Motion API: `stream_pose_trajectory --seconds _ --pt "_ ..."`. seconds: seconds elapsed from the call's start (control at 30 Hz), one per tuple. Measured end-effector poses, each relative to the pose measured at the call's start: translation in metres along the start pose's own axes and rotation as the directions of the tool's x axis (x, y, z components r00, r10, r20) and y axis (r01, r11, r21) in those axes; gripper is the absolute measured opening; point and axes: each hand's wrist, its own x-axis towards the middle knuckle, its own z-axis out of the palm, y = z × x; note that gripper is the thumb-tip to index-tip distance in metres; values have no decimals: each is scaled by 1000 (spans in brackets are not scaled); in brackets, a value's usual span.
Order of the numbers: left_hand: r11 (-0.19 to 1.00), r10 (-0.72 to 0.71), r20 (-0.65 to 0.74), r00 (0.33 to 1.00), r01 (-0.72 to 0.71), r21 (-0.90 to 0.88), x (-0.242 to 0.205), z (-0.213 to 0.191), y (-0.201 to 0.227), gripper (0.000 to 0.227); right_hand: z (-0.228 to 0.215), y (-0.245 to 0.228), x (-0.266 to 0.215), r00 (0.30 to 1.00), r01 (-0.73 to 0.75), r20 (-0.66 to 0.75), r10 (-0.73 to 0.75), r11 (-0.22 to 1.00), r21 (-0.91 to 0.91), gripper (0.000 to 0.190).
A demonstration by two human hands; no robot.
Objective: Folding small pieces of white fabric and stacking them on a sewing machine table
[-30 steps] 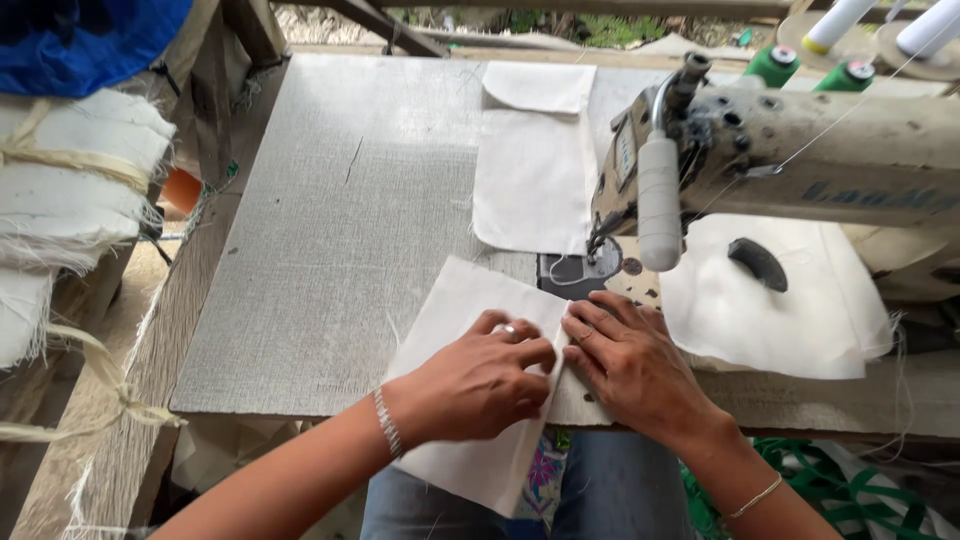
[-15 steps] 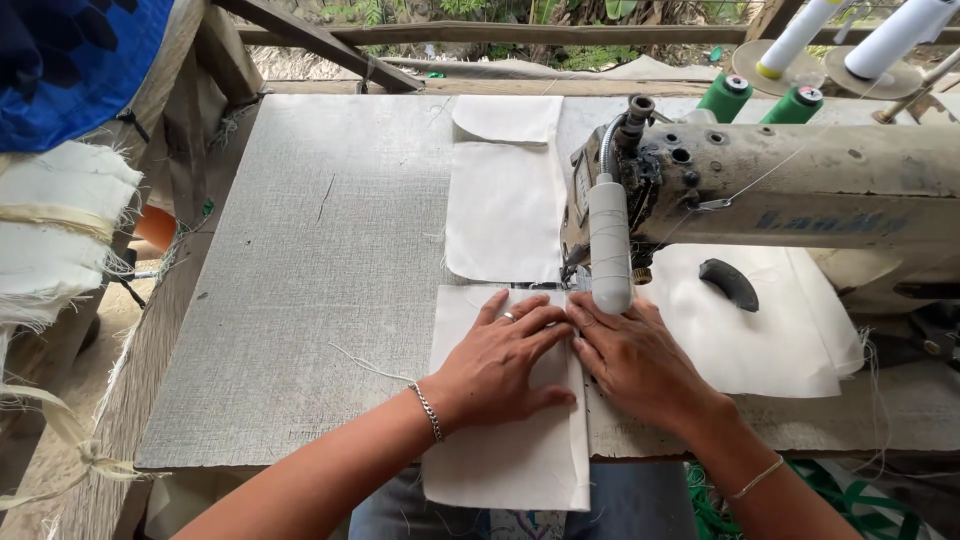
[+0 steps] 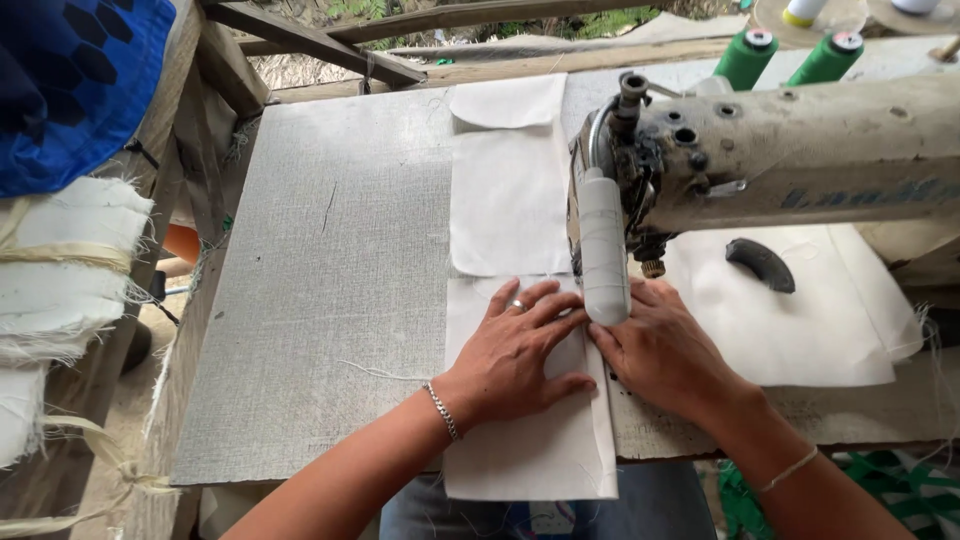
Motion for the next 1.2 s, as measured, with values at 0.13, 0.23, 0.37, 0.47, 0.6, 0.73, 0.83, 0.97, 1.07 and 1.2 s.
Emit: stream_pose_trajectory --seconds 0.13,0.23,0.37,0.47,0.6,0.73,0.83,0.97,1.07,1.2 --pt "997 47 -43 998 -44 63 5 2 -5 61 2 -3 2 998 37 -41 -39 997 -64 26" --pt "990 105 -63 992 -98 102 4 0 1 43 -12 -18 -3 993 84 -80 -91 992 -90 22" --pt "956 283 -99 954 -272 109 -17 -3 33 12 -41 -51 -35 972 228 -28 -231 970 -82 32" --pt "945 328 -98 940 -327 22 -39 -5 50 12 -59 -66 -63 981 195 -39 -191 971 137 24" --pt "928 372 -132 919 -365 78 -51 -3 56 10 -52 -84 -101 987 136 -121 -110 963 232 26" --pt "917 395 -154 906 -379 125 -52 2 57 13 -35 -101 -114 963 0 -269 32 993 118 37" --pt "907 415 -173 893 -391 158 -53 2 58 13 -35 -108 -109 941 1 -338 26 997 81 17" --pt "901 434 -179 883 -418 118 -59 -1 58 15 -34 -106 -111 934 60 -355 -32 996 67 8" --pt "898 437 -172 883 -440 21 -63 -14 64 14 -35 -101 -114 929 119 -360 -84 990 77 14" --pt "913 402 11 915 -400 -86 -78 0 51 38 -21 -83 -127 941 140 -315 -126 990 21 29"
